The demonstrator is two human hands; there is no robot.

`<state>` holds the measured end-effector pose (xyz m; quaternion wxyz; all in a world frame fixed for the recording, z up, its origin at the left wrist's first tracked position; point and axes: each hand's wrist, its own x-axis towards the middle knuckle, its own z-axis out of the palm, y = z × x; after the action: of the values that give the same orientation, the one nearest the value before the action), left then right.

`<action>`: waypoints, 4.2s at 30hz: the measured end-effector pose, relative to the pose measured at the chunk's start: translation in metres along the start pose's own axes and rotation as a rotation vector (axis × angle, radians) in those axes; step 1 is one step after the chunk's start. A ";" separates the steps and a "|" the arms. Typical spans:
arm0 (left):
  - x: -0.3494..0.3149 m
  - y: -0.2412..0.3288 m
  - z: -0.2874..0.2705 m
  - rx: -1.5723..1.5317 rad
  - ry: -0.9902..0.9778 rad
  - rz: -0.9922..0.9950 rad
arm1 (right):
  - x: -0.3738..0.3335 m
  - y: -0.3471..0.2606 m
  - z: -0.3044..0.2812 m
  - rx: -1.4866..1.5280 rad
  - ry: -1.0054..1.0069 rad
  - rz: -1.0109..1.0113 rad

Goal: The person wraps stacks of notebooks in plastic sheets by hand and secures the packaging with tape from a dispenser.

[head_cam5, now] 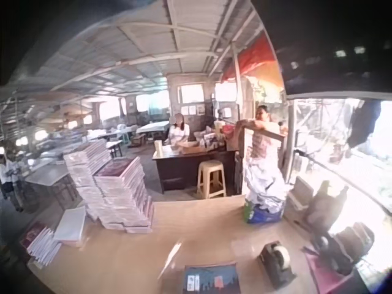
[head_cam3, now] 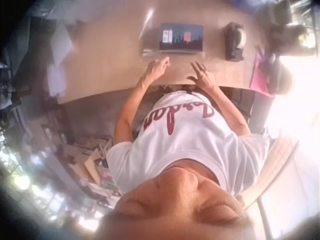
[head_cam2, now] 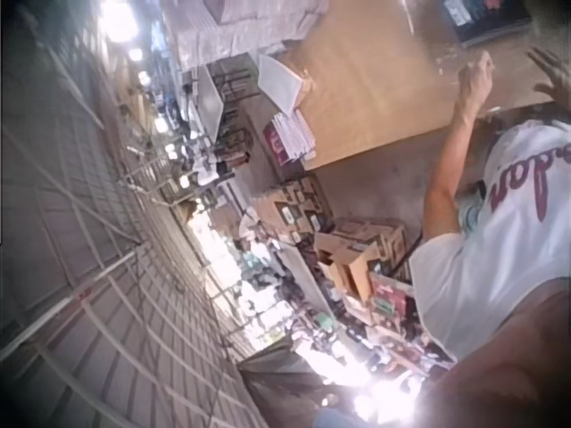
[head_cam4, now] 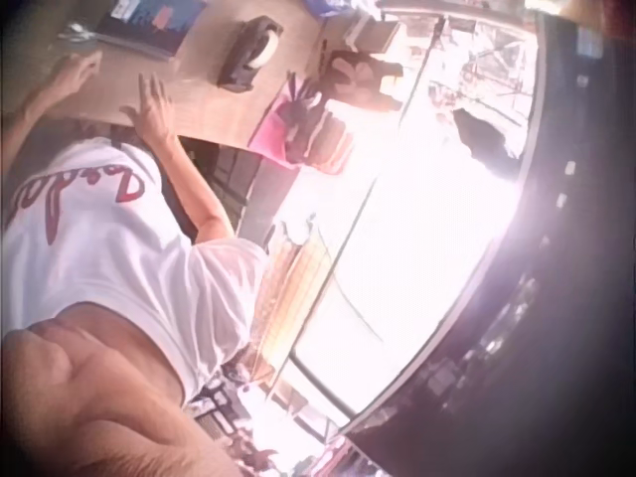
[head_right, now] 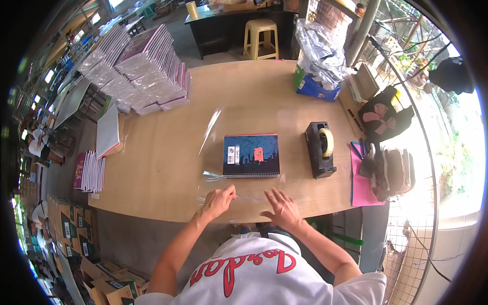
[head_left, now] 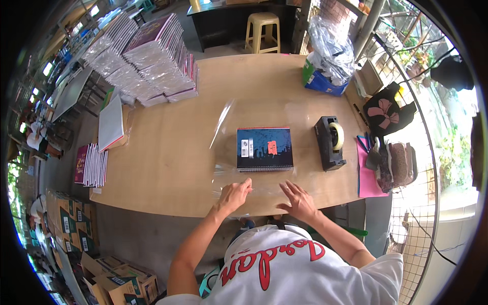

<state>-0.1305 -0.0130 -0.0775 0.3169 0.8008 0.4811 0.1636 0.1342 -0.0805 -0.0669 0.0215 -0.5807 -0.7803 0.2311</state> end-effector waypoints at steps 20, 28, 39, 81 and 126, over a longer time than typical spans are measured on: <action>0.039 0.016 -0.055 -0.020 -0.139 -0.061 | -0.004 -0.025 -0.024 -0.022 -0.327 -0.036; 0.026 0.018 -0.050 0.207 0.087 0.194 | 0.027 -0.048 -0.038 0.013 0.542 -0.107; 0.069 -0.059 -0.125 0.363 0.026 -0.071 | 0.108 0.138 -0.089 0.388 0.236 0.051; 0.067 0.024 0.028 0.360 0.011 0.016 | 0.356 0.131 -0.021 0.033 0.673 0.062; 0.137 -0.027 0.042 -0.337 0.509 -0.446 | 0.162 -0.005 -0.095 0.212 0.557 -0.490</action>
<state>-0.0583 0.1014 -0.1333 0.3423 0.5466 0.6735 0.3612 0.1061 0.0988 -0.0186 0.3473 -0.4120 -0.8321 0.1317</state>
